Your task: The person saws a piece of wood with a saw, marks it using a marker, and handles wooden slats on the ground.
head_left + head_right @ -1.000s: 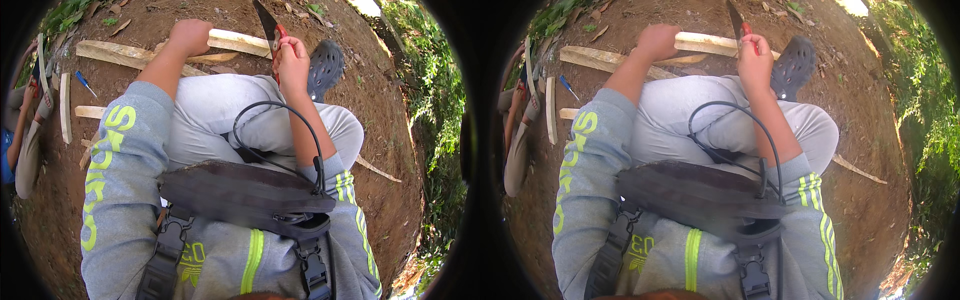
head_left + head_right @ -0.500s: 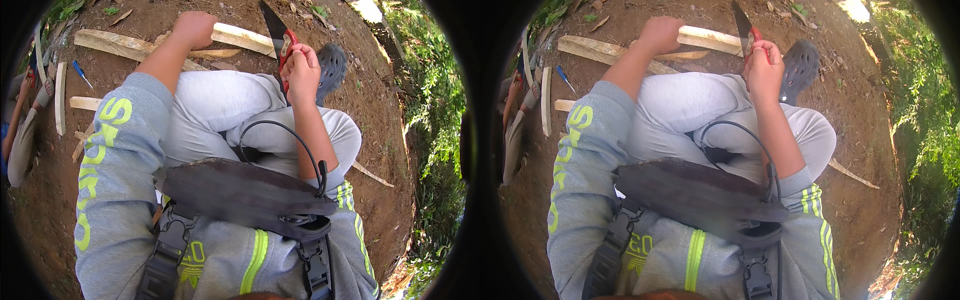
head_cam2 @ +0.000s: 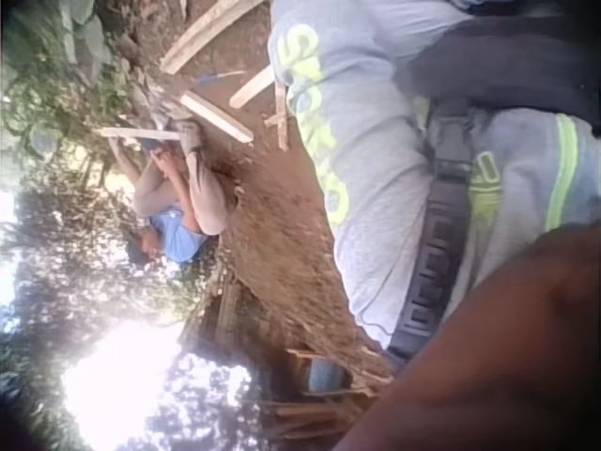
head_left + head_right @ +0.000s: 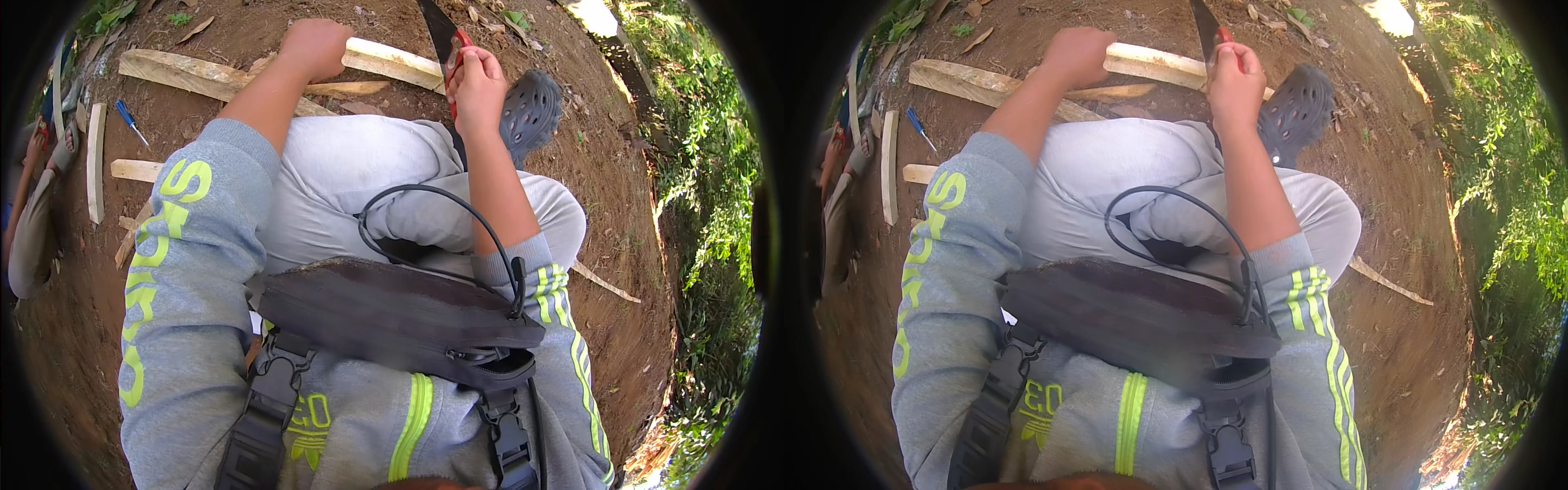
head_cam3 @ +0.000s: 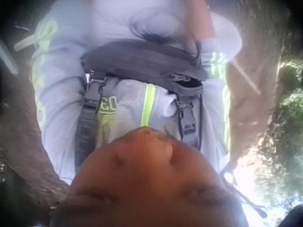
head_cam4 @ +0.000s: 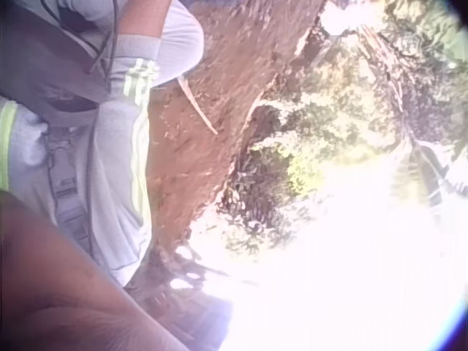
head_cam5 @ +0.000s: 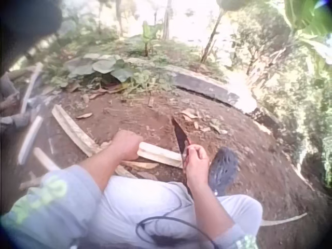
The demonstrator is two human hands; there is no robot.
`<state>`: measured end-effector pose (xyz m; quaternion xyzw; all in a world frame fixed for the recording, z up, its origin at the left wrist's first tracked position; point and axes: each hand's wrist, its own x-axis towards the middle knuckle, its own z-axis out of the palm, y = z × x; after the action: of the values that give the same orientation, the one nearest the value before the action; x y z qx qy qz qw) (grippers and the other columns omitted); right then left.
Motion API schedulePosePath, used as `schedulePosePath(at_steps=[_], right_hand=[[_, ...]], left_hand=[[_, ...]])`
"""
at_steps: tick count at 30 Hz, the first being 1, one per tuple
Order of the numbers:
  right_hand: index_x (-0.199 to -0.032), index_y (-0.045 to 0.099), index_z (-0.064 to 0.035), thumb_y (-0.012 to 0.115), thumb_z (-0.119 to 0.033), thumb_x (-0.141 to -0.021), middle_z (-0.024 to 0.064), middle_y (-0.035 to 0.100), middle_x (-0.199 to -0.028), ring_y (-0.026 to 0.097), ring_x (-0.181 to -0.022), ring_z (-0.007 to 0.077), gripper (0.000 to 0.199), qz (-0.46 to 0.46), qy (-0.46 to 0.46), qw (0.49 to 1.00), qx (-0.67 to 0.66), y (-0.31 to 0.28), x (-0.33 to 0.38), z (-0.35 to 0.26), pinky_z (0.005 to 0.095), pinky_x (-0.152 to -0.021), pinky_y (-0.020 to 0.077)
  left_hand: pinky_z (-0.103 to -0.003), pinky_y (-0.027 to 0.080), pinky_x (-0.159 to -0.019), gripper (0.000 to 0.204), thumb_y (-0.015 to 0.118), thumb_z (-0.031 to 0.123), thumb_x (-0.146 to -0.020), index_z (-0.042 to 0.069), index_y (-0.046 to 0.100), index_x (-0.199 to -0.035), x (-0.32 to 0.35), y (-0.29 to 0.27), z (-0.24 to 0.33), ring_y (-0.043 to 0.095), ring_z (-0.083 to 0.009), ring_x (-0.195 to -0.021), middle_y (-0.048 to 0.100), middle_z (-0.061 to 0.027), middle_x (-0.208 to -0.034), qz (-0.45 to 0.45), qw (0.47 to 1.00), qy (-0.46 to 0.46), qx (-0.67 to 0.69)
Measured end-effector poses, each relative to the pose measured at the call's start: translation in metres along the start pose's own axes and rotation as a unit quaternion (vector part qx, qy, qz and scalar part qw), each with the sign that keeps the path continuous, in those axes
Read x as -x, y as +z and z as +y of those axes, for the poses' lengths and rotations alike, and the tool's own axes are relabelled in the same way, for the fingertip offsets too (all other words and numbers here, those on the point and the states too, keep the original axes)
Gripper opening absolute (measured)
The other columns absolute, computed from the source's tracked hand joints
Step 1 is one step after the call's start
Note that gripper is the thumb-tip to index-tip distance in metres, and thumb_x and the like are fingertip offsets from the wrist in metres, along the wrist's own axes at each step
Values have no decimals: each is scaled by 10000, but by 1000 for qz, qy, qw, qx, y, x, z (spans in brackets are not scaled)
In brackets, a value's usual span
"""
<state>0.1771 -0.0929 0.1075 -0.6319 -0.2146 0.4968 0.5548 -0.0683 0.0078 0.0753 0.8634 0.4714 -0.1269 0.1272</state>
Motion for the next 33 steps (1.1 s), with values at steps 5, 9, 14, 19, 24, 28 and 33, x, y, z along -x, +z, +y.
schedulePosePath(at_steps=[5, 9, 14, 19, 24, 28, 33], right_hand=[[-1097, 630, -50, 614, -193, -1086, -35, 546, -668, 438, -473, 44, 144, -9, 15, 1000, 10, -19, 43, -9, 248, -413, 312], [-1103, 625, -53, 598, -161, -1084, -32, 526, -672, 427, -478, 55, 112, -12, -7, 999, 39, -30, 50, -9, 259, -426, 331], [-1107, 611, -45, 580, -115, -1066, -22, 511, -678, 423, -478, 73, 87, 7, -7, 1000, -3, -3, 6, -9, 271, -441, 355], [-1115, 585, -44, 544, -92, -1071, -16, 498, -666, 402, -456, 77, 76, -21, 6, 1000, -3, -42, 64, -23, 284, -424, 344], [-1132, 574, -40, 533, -86, -1071, -27, 464, -642, 387, -471, 82, 87, 2, 12, 999, -44, -13, 18, -17, 296, -435, 348], [-1131, 563, -33, 533, -94, -1074, -29, 440, -629, 373, -460, 85, 89, -2, 27, 999, -46, -20, 31, -23, 300, -435, 346], [-1132, 566, -43, 516, -99, -1079, -23, 439, -625, 376, -463, 93, 91, -16, 16, 999, -27, -38, 59, -30, 311, -435, 356]], left_hand=[[-462, 619, -896, 278, 763, 141, -845, 141, 747, -1123, 2, -11, 0, 759, -300, -1046, 789, -96, -1074, -12, 999, -2, -32], [-463, 620, -891, 267, 761, 142, -850, 142, 749, -1117, 7, -14, 1, 762, -304, -1032, 788, -92, -1056, -2, 1000, 5, -30], [-471, 615, -889, 261, 753, 137, -843, 131, 745, -1104, -2, -18, 5, 755, -316, -1032, 782, -99, -1035, 4, 1000, 11, -21], [-488, 601, -891, 271, 758, 134, -817, 107, 726, -1084, 9, -20, 1, 739, -337, -1037, 772, -118, -1029, 25, 999, 22, -3], [-482, 602, -888, 279, 776, 126, -804, 111, 729, -1079, 4, -23, 8, 744, -329, -1028, 770, -117, -1024, 17, 1000, 16, 1], [-478, 604, -887, 287, 781, 123, -803, 121, 731, -1085, 7, -23, 4, 746, -319, -1028, 771, -108, -1029, 20, 1000, 12, 0], [-479, 605, -888, 294, 786, 131, -803, 128, 738, -1093, 8, -21, 2, 748, -319, -1028, 773, -107, -1044, 13, 1000, -2, 0]])
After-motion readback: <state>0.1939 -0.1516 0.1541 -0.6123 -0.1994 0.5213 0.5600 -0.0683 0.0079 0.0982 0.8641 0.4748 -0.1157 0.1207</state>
